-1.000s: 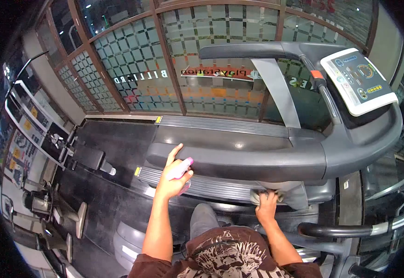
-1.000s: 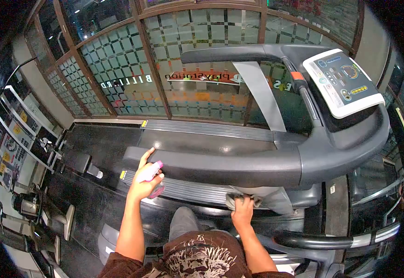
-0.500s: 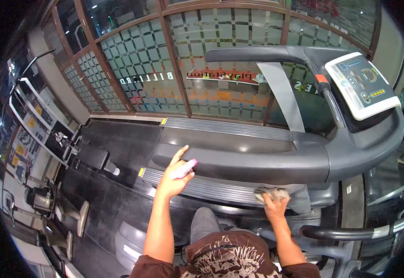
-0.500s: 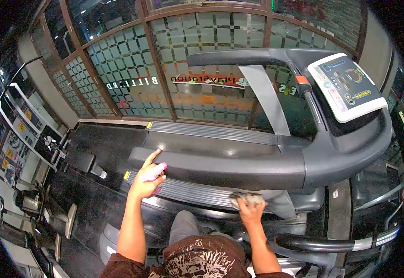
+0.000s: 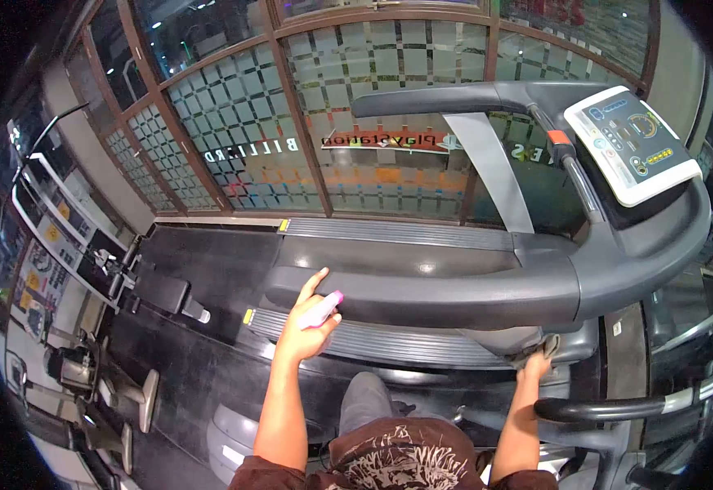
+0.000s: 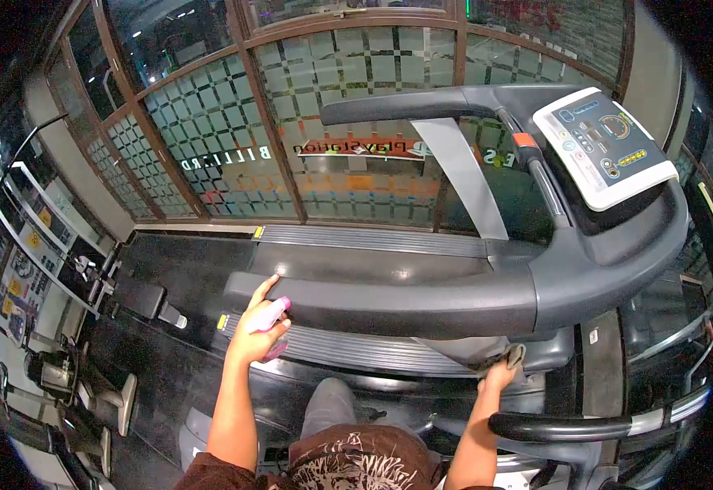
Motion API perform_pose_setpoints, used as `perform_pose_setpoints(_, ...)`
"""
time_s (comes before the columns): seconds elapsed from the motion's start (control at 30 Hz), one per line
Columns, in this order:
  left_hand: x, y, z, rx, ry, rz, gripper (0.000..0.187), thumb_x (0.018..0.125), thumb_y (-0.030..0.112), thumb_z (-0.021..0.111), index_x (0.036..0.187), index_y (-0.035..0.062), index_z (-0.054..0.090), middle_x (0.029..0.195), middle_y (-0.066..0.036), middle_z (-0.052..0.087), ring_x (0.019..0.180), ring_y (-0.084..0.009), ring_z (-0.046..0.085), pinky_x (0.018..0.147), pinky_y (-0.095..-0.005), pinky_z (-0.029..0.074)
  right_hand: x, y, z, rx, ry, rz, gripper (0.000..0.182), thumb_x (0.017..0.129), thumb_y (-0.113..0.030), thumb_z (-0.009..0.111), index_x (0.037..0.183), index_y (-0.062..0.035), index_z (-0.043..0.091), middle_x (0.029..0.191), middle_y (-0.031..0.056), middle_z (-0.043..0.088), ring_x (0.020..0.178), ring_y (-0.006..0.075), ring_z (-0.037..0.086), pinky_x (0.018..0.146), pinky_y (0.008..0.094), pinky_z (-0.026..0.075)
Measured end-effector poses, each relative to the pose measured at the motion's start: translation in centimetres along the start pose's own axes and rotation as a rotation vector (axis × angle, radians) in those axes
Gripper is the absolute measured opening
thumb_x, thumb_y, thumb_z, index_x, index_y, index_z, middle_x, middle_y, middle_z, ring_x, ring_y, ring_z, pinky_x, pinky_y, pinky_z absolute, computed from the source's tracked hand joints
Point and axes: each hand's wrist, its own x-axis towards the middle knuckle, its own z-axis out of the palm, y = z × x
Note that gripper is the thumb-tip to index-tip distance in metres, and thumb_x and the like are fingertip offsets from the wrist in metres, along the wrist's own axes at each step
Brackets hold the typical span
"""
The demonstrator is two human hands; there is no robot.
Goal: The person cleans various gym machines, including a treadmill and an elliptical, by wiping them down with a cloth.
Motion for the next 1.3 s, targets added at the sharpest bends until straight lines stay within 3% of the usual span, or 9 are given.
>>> perform_pose_setpoints(0.3,0.0,-0.3,-0.2,0.037,0.0,0.057,0.015,0.076,-0.002,0.075,0.086,0.002,0.066,0.127,-0.018,0.062,0.143,-0.0318,0.041,0.103,-0.0394,0.044,-13.9,-2.7,4.9,-0.372,-0.085,-0.442,0.053,0.096,-0.002,0.059,0.146,0.0028,0.041,0.144,0.0152,0.05,0.131,0.0252,0.049,0.111,0.0377,0.036)
perform_pose_setpoints(0.47,0.3,0.2,0.0,0.029,0.019,0.065,0.014,0.075,-0.001,0.076,0.085,0.0024,0.065,0.113,-0.015,0.067,0.145,-0.0336,0.039,0.105,-0.0415,0.042,-14.6,-4.5,0.8,-0.499,-0.477,-0.575,0.058,0.086,0.011,0.055,0.142,0.0002,0.046,0.135,0.0165,0.054,0.126,0.0259,0.051,0.111,0.0365,0.036)
perform_pose_setpoints(0.53,0.2,0.1,-0.1,0.037,0.004,0.064,0.014,0.075,-0.001,0.075,0.085,0.0023,0.065,0.116,-0.016,0.066,0.144,-0.0332,0.039,0.105,-0.0408,0.043,-11.2,-3.7,0.2,-0.401,-0.119,-0.458,0.061,0.087,0.012,0.053,0.146,-0.0015,0.043,0.138,0.0168,0.053,0.127,0.026,0.051,0.111,0.0373,0.037)
perform_pose_setpoints(0.67,0.2,-0.1,-0.4,0.023,-0.002,0.015,0.014,0.076,-0.001,0.075,0.086,0.0021,0.066,0.121,-0.018,0.065,0.144,-0.0318,0.041,0.104,-0.0394,0.044,-1.1,0.2,-3.3,-0.055,0.058,-0.189,0.058,0.097,0.002,0.048,0.153,-0.0046,0.035,0.15,0.0118,0.048,0.133,0.0256,0.049,0.112,0.0376,0.037)
perform_pose_setpoints(0.83,0.1,-0.1,-0.4,0.035,0.006,0.045,0.016,0.078,0.002,0.076,0.092,0.002,0.068,0.112,-0.016,0.067,0.143,-0.0312,0.041,0.104,-0.0383,0.044,-5.2,0.4,3.4,-0.081,0.159,-0.217,0.05,0.096,0.0,0.048,0.146,-0.0016,0.04,0.146,0.0132,0.048,0.125,0.0261,0.051,0.112,0.0384,0.037)
perform_pose_setpoints(0.93,-0.2,0.9,-0.2,0.073,-0.022,-0.008,0.017,0.079,0.003,0.076,0.094,0.0019,0.069,0.109,-0.015,0.067,0.145,-0.0312,0.04,0.105,-0.0389,0.043,-6.1,1.4,4.0,-0.043,0.046,-0.228,0.055,0.098,-0.001,0.047,0.15,-0.0001,0.033,0.153,0.0145,0.041,0.135,0.0277,0.045,0.115,0.0391,0.033)
perform_pose_setpoints(1.07,0.0,4.2,2.4,-0.033,-0.097,0.13,0.02,0.077,0.006,0.079,0.095,0.0037,0.07,0.145,-0.025,0.05,0.135,-0.0351,0.051,0.102,-0.0405,0.047,-15.4,-2.6,7.3,-0.302,0.049,-0.281,0.062,0.099,-0.007,0.056,0.153,0.0019,0.027,0.155,0.0169,0.037,0.138,0.0285,0.043,0.115,0.0387,0.031)
perform_pose_setpoints(1.23,2.0,9.2,5.0,-0.032,-0.197,0.138,0.017,0.085,0.016,0.072,0.097,0.0056,0.068,0.145,-0.015,0.053,0.121,-0.0304,0.062,0.085,-0.0409,0.052,-22.5,-5.6,7.3,-0.269,-0.439,-0.236,0.064,0.097,-0.003,0.06,0.152,0.0017,0.028,0.15,0.0182,0.041,0.137,0.0262,0.041,0.116,0.0382,0.029)
perform_pose_setpoints(1.3,2.7,6.7,5.1,-0.042,-0.246,0.169,0.017,0.085,0.015,0.072,0.098,0.0047,0.067,0.144,-0.015,0.054,0.115,-0.0297,0.065,0.084,-0.0407,0.052,-20.2,-4.2,5.2,-0.34,-0.318,-0.328,0.062,0.096,-0.002,0.06,0.151,0.0016,0.031,0.149,0.0183,0.042,0.136,0.0265,0.042,0.116,0.038,0.03)
